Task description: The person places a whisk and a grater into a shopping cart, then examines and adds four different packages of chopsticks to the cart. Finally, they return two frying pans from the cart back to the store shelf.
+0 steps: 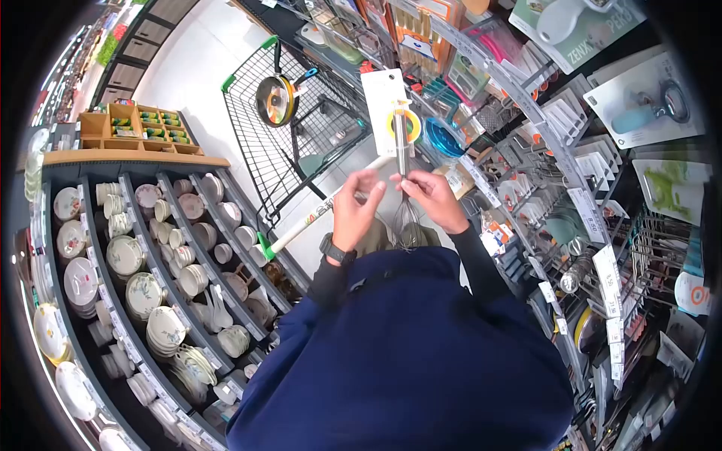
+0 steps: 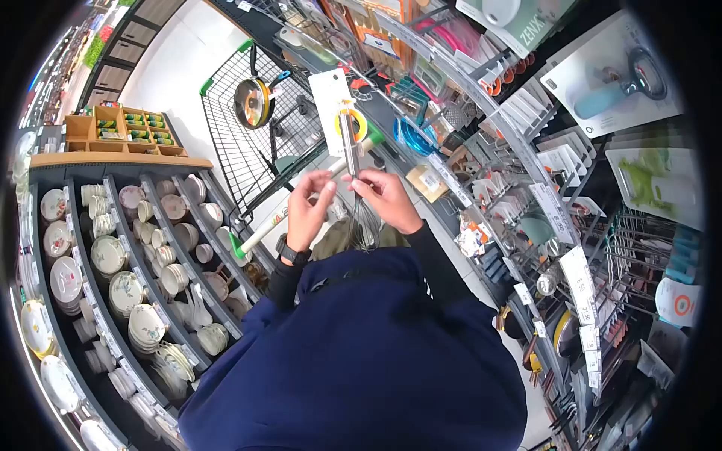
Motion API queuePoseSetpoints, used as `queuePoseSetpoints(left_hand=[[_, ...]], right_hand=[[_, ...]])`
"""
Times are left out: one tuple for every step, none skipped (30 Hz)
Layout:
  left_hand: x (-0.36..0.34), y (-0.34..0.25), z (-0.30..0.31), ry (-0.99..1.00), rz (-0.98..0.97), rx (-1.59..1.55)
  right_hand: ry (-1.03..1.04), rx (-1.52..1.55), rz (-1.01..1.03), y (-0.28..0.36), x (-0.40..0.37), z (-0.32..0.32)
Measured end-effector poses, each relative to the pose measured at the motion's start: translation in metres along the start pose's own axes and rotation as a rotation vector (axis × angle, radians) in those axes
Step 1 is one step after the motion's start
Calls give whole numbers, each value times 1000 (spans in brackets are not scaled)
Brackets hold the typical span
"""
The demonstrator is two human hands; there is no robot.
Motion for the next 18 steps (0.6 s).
queuePoseSetpoints(left_hand=[[7, -8, 1, -68, -51, -220], [12, -10, -4, -54, -13, -426], [17, -21, -6, -55, -26, -448], [20, -28, -3, -6, -16, -504], [23, -35, -6, 49, -11, -572], [23, -40, -4, 53, -17, -570], [25, -39, -4, 59, -20, -574], [28, -37, -6, 83, -24, -553], [30, -40, -7, 107, -26, -527], [28, -45, -7, 63, -17, -562], [27, -46, -8, 69, -19, -562], [27, -48, -7, 55, -43, -539], [27, -49, -5, 40, -67, -515], [26, -50, -6, 43, -70, -516], [25, -51, -6, 40, -101, -501], [24, -53, -6, 35, -132, -487], [23, -53, -6, 36, -133, -487], [22, -53, -6, 31, -131, -475]], right_hand=[[15, 22, 9, 1, -2, -2], [30, 43, 19, 2, -4, -4], [32, 22, 30, 9, -5, -4], [54, 36, 19, 6, -7, -12], [73, 37, 12, 4, -8, -15], [66, 51, -22, 0, -12, -19], [61, 47, -18, 1, -15, -18], [50, 43, -24, 1, -15, -16], [39, 43, -31, 1, -16, -15], [36, 25, -29, -2, -17, -13], [31, 26, -26, -2, -17, -12], [28, 23, -17, -1, -18, -12], [25, 21, -8, -1, -18, -11], [22, 20, -5, -2, -18, -11], [5, 49, -4, -3, -18, -10], [-11, 77, -3, -3, -18, -10], [-12, 77, -1, -3, -18, -10], [-18, 83, -9, -4, -18, -11]])
Point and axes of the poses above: each hand's wrist, its own x-axis towards the middle knuckle, its own z-axis out of the back of the hand, y = z × x, the point moved 8 cm from there along x, towards the middle knuckle, and after that the axes turned 13 degrees about -y, right-handed, at the moved point
